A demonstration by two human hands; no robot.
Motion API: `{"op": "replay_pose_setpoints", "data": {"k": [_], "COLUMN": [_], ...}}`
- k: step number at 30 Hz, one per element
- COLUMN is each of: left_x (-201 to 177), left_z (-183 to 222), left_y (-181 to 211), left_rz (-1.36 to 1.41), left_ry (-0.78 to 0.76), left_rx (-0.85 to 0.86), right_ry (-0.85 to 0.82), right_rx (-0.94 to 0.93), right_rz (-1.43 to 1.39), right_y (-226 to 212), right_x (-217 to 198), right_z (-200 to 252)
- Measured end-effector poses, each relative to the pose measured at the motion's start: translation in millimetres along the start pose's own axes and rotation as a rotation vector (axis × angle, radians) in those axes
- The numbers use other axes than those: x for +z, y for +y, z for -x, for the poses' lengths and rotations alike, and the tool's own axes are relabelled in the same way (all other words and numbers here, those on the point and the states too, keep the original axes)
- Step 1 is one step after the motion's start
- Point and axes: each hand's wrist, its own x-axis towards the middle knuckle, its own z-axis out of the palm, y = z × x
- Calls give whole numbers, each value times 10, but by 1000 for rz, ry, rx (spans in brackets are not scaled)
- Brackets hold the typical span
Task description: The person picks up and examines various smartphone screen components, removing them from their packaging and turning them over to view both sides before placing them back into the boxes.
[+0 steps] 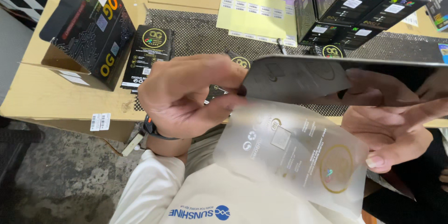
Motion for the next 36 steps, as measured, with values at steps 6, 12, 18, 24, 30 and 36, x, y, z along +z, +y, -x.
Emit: {"op": "replay_pose_setpoints", "data": {"k": [6, 12, 18, 24, 30, 36], "left_x": [15, 11, 21, 21, 24, -21], "left_z": [163, 180, 191, 242, 387, 557], "left_y": [-20, -53, -78, -88, -148, -486], "left_rz": [-9, -10, 16, 11, 124, 75], "left_ry": [102, 95, 116, 140, 189, 177], "left_rx": [-99, -85, -91, -138, -279, -355], "right_ry": [340, 144, 207, 271, 152, 231], "right_rx": [117, 220, 260, 220, 310, 465], "right_rz": [-109, -82, -214, -229, -342, -409], "right_y": [-99, -167, -246, -165, -157, 65], "right_x": [-1, -105, -71, -46, 145, 129], "right_z": [299, 329, 399, 480, 399, 802]}}
